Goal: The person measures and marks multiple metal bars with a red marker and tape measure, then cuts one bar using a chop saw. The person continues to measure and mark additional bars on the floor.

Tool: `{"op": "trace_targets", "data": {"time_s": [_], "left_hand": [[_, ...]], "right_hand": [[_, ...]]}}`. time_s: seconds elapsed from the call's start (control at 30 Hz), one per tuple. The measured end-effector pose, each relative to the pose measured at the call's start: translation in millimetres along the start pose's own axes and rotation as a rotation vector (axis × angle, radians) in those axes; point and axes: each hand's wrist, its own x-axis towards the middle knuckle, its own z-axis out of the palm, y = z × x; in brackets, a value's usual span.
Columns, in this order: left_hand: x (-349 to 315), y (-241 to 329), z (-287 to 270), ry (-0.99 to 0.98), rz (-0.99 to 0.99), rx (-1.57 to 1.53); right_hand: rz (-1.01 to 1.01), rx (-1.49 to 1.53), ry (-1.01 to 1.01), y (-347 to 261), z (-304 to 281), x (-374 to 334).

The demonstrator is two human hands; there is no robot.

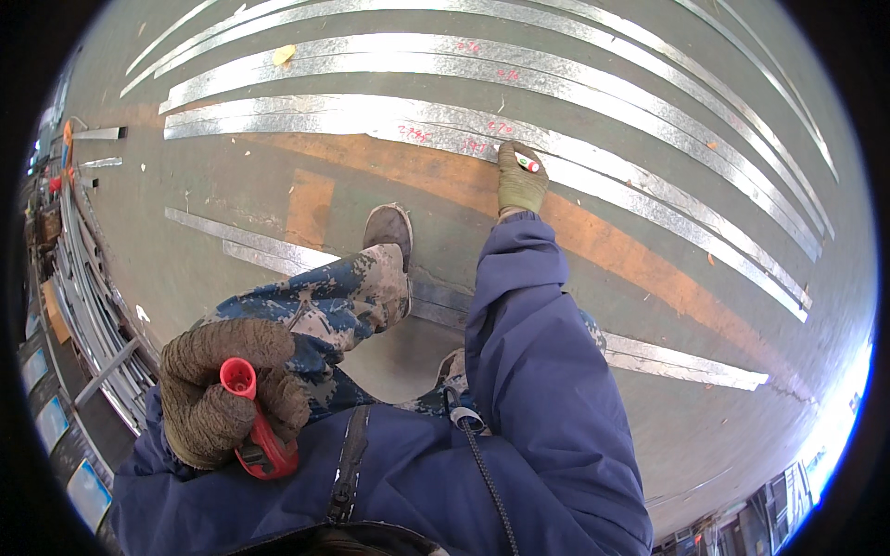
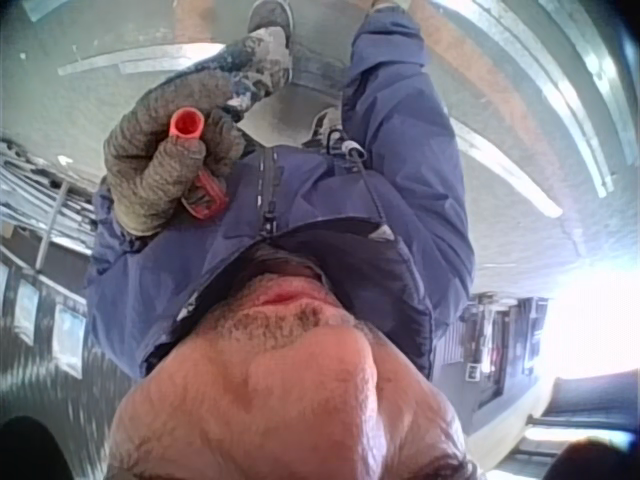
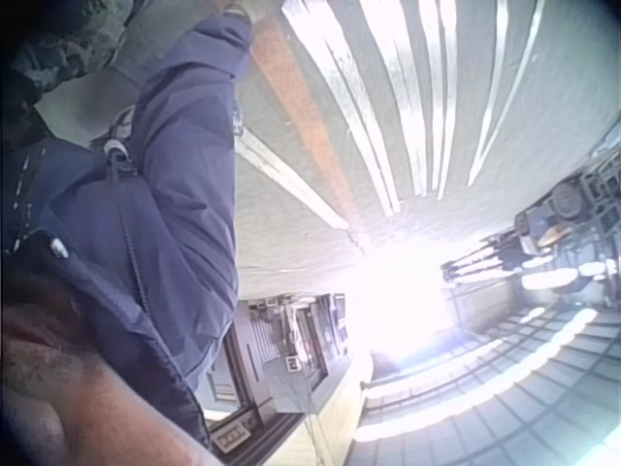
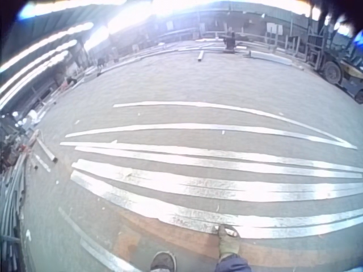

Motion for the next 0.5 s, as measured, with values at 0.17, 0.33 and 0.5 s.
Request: {"op": "trace_targets", "data": {"time_s": [0.17, 0.33, 0.5], "left_hand": [[1.4, -4.4, -2.6, -0.012, 0.031, 0.003], [0.2, -6.5, -2.4, 0.004, 0.046, 0.000], [-0.2, -3.5, -5.5, -0.032, 0.016, 0.023]], "right_hand": [[0.052, 0.030, -0.028, -4.4, -0.6, -3.9], [0.050, -0.015, -0.035, -7.6, -1.4, -3.9], [0.030, -0.018, 0.001, 2.2, -0.3, 0.4]]}}
